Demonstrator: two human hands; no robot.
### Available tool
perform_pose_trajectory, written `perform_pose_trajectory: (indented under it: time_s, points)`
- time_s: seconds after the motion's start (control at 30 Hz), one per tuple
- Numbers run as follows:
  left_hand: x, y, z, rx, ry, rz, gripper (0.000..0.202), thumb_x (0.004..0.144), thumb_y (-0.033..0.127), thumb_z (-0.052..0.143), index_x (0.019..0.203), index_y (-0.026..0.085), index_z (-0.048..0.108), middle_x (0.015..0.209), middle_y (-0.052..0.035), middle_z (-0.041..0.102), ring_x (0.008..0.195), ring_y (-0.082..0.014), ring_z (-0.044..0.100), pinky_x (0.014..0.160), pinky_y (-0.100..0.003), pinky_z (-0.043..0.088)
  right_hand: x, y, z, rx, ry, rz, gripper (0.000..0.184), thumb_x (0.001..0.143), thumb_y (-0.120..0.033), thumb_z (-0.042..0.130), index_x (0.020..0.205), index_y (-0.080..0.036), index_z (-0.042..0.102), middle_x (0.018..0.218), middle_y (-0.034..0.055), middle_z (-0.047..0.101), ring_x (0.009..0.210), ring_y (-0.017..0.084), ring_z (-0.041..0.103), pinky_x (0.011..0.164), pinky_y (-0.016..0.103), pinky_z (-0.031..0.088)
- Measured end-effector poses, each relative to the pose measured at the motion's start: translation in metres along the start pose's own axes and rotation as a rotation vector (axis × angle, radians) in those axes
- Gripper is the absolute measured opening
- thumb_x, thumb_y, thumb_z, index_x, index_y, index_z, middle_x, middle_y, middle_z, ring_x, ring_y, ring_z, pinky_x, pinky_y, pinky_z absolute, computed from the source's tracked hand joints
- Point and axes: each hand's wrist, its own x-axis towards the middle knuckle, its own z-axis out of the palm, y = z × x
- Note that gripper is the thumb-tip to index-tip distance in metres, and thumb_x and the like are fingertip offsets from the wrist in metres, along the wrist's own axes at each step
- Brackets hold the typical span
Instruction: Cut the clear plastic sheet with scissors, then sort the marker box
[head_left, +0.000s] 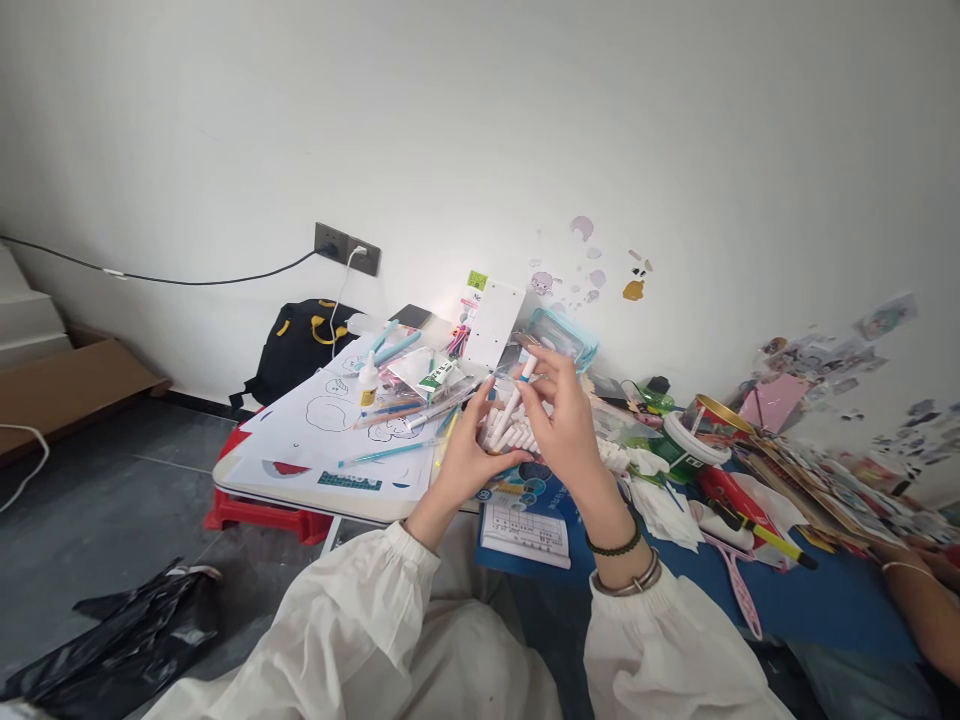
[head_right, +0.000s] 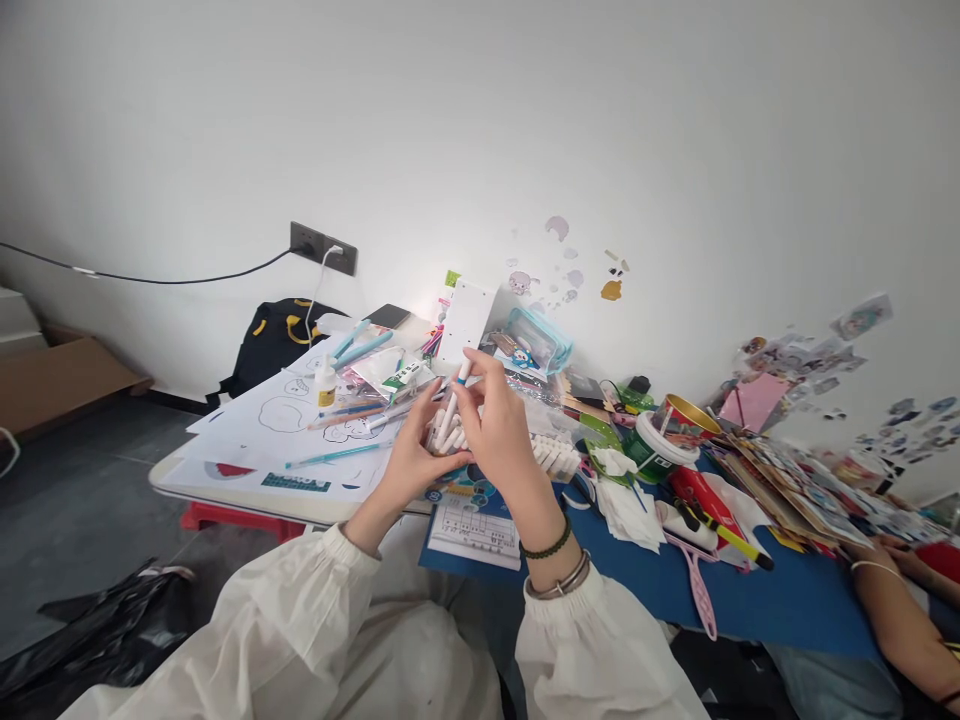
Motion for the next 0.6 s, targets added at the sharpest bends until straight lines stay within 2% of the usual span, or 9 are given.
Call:
perform_pose_trajectory:
  time_s: [0.1, 0.23, 0.4, 0.53, 0.6]
  points:
    - [0.000, 0.001, 0.000, -0.006, 0.006, 0.002, 0.100, 0.062, 0.039, 0.081, 0.143, 0.022, 0.026, 0.125, -0.0127, 0.055, 0.115, -0.0292, 0.054, 0.094, -0.041, 0.047, -0.003, 0.004, 0.003, -0.009, 0.007, 0.010, 0.034, 0.093, -0.030, 0.045, 0.126, -0.024, 0.039, 0.112, 0.0100, 0.062, 0.080, 0.017, 0.066, 0.067, 0.030, 0.053]
    - [0.000, 0.001, -0.001, 0.012, -0.001, -0.006, 0.100, 0.063, 0.036, 0.081, 0.144, 0.020, 0.025, 0.124, -0.0130, 0.055, 0.111, -0.0282, 0.057, 0.093, -0.041, 0.047, -0.013, 0.012, 0.005, -0.052, 0.049, -0.061, 0.032, 0.090, -0.030, 0.051, 0.120, -0.023, 0.043, 0.106, 0.0079, 0.064, 0.086, 0.019, 0.066, 0.076, 0.033, 0.053]
    - [0.000, -0.001, -0.001, 0.057, 0.008, 0.019, 0.091, 0.069, 0.030, 0.075, 0.144, 0.021, 0.025, 0.128, -0.0126, 0.053, 0.116, -0.0275, 0.053, 0.094, -0.039, 0.046, -0.023, 0.019, 0.003, -0.168, -0.122, -0.190, 0.019, 0.092, -0.026, 0.047, 0.108, -0.022, 0.056, 0.108, 0.0090, 0.064, 0.106, 0.022, 0.059, 0.089, 0.038, 0.049]
    - [-0.001, -0.002, -0.001, 0.059, -0.004, 0.044, 0.090, 0.070, 0.028, 0.073, 0.145, 0.020, 0.023, 0.122, -0.0112, 0.056, 0.112, -0.0255, 0.056, 0.097, -0.040, 0.043, -0.022, 0.014, 0.001, -0.169, -0.174, -0.207, 0.017, 0.091, -0.023, 0.047, 0.099, -0.021, 0.061, 0.107, 0.0091, 0.064, 0.104, 0.022, 0.059, 0.090, 0.039, 0.048]
    - [-0.001, -0.003, -0.001, 0.044, 0.001, 0.049, 0.090, 0.070, 0.028, 0.072, 0.145, 0.019, 0.023, 0.120, -0.0112, 0.057, 0.110, -0.0252, 0.057, 0.098, -0.041, 0.043, -0.021, 0.009, -0.002, -0.194, -0.222, -0.224, 0.017, 0.090, -0.024, 0.049, 0.100, -0.021, 0.063, 0.109, 0.0088, 0.065, 0.104, 0.022, 0.059, 0.091, 0.040, 0.048]
